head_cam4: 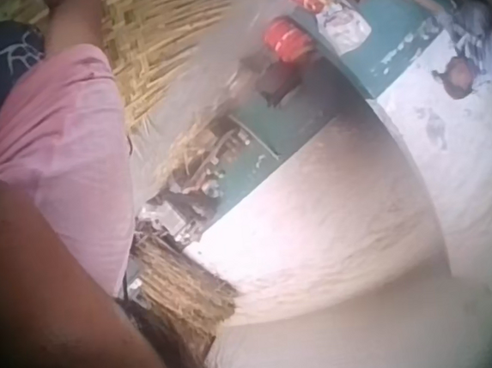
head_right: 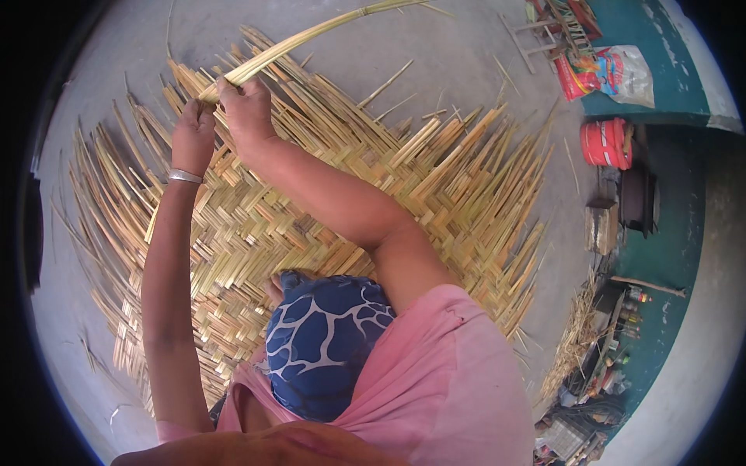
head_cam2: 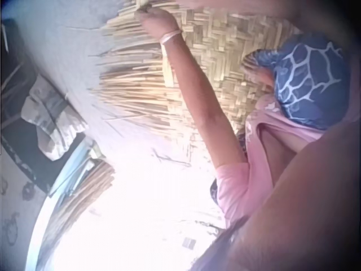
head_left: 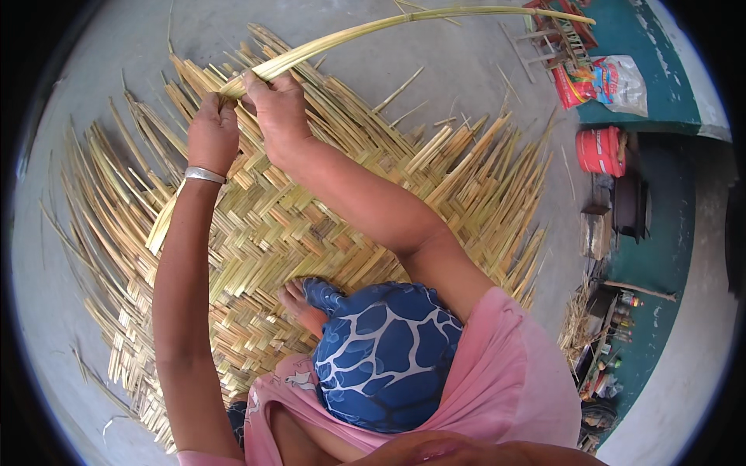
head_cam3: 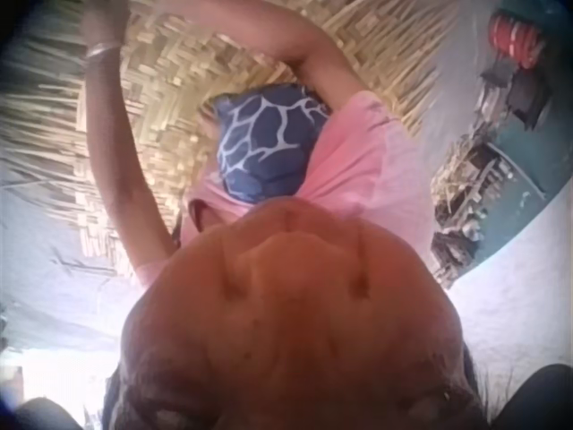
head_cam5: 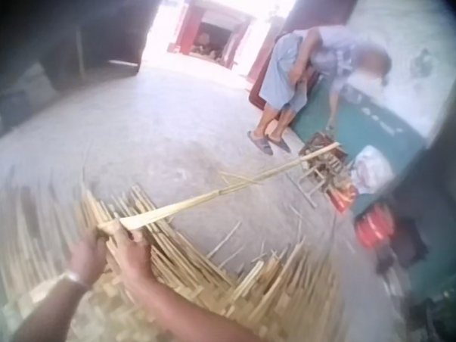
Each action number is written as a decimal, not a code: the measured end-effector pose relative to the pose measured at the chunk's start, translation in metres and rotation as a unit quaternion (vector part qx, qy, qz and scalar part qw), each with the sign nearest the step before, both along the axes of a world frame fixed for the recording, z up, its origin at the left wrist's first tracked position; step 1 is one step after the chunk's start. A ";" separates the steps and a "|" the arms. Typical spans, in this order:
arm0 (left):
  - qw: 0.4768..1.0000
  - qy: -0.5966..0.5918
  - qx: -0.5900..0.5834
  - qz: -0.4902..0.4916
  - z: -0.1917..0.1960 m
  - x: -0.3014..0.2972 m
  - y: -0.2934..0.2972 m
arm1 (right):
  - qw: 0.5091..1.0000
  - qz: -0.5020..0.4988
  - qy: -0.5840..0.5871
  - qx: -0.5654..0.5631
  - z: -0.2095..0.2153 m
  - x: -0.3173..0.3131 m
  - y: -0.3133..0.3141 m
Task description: The person sits on the floor and weaves a mat using dried palm leaves. They interlace the leaves by hand, creating a patterned mat.
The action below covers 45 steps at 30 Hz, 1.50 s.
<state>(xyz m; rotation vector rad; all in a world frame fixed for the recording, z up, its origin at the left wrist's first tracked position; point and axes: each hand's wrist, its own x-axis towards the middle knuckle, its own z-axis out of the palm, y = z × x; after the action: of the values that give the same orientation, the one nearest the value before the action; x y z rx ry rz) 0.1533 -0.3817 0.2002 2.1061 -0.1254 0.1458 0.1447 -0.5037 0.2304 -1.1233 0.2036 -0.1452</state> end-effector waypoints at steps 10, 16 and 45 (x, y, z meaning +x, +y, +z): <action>0.961 0.060 -0.261 -0.069 -0.006 0.041 0.035 | 0.988 0.077 -0.091 0.101 0.023 -0.017 -0.011; 0.978 0.073 0.106 -0.163 -0.029 0.043 0.102 | 0.980 0.051 0.175 0.078 -0.031 -0.053 -0.022; 0.962 0.184 0.088 0.184 0.010 -0.081 0.221 | 0.801 0.456 -0.015 -0.387 -0.026 0.049 0.156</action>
<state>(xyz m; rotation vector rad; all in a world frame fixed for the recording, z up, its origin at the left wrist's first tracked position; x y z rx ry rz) 0.0722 -0.1604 0.2099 2.2770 0.4950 -0.0404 0.1938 -0.3474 0.2041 -1.9195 -0.4929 0.6830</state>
